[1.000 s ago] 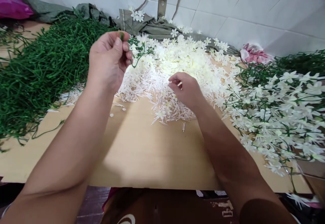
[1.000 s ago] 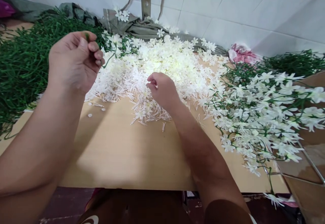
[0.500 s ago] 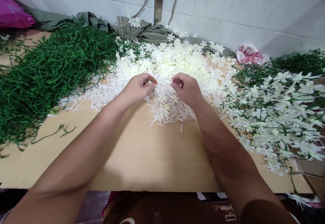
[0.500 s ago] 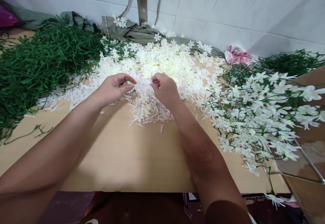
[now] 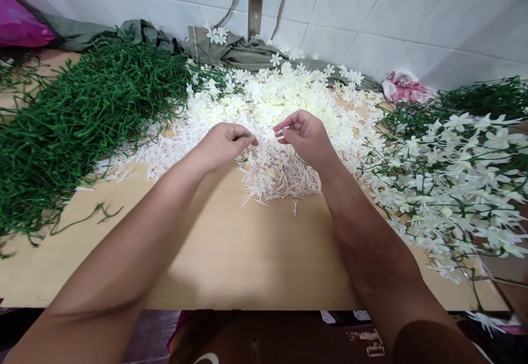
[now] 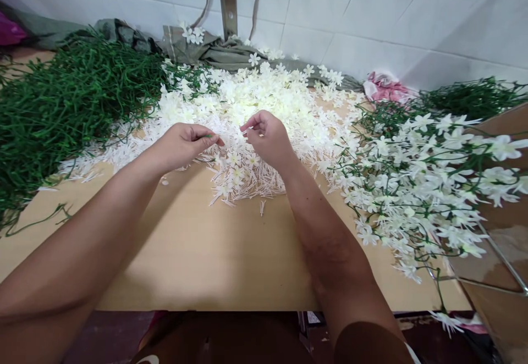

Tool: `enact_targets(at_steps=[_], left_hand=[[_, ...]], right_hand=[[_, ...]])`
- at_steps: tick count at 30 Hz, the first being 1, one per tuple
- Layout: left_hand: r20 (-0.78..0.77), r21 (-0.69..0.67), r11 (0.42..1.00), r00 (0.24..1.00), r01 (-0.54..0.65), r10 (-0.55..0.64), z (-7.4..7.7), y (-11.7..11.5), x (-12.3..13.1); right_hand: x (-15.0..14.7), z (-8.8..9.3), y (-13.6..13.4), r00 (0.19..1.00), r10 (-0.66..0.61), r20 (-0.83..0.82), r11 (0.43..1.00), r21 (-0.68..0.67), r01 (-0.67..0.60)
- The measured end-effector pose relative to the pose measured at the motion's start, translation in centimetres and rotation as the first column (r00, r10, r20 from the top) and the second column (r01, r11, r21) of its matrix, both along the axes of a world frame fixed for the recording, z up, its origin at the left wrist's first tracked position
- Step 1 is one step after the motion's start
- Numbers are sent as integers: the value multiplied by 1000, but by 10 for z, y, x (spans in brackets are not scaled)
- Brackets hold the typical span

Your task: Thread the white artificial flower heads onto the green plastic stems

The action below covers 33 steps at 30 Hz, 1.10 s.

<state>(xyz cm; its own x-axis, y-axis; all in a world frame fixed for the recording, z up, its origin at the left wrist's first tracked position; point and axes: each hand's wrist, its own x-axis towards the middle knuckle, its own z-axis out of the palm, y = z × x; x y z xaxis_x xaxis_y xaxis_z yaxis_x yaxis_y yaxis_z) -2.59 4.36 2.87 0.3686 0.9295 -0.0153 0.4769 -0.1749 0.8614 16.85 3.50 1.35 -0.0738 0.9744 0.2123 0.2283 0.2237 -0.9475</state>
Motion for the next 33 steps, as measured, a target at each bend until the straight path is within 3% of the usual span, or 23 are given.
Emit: enact_targets(at_steps=[3,6,10,13,15,18,23,25,29,33], left_hand=[[-102,-107,989,989,98,-108,11,-1,-6],[-212,-126,991,976,32,-59,16,-2,-5],[-266,-21,996,961,-89,80,7,0,0],[-229,47,992,965,-118,126,-5,2,4],[-189,64,989,971,-137,146,-12,4,5],[-149,77,984,974,-161,171,-18,6,6],[-97,74,989,986,-131,138,-23,4,8],[-85,67,993,991,-101,107,-24,3,10],[0,67,993,995,-99,100,-23,0,15],[113,-28,999,992,-43,46,-18,-2,16]], right_hand=[[1,-4,2,1000,-24,7,999,-42,25],[-2,-11,3,967,-131,219,990,82,116],[-10,-20,2,780,-258,570,951,290,102],[-13,-26,3,652,-255,714,957,285,62],[-13,-28,4,620,-235,748,964,259,54],[-12,-27,6,658,-212,722,970,240,49],[-14,-14,3,873,-128,471,987,148,65],[-16,-9,1,924,-94,370,991,122,52],[-20,-7,-2,950,-38,311,991,135,-5],[-20,-9,-3,896,-113,428,963,269,-7]])
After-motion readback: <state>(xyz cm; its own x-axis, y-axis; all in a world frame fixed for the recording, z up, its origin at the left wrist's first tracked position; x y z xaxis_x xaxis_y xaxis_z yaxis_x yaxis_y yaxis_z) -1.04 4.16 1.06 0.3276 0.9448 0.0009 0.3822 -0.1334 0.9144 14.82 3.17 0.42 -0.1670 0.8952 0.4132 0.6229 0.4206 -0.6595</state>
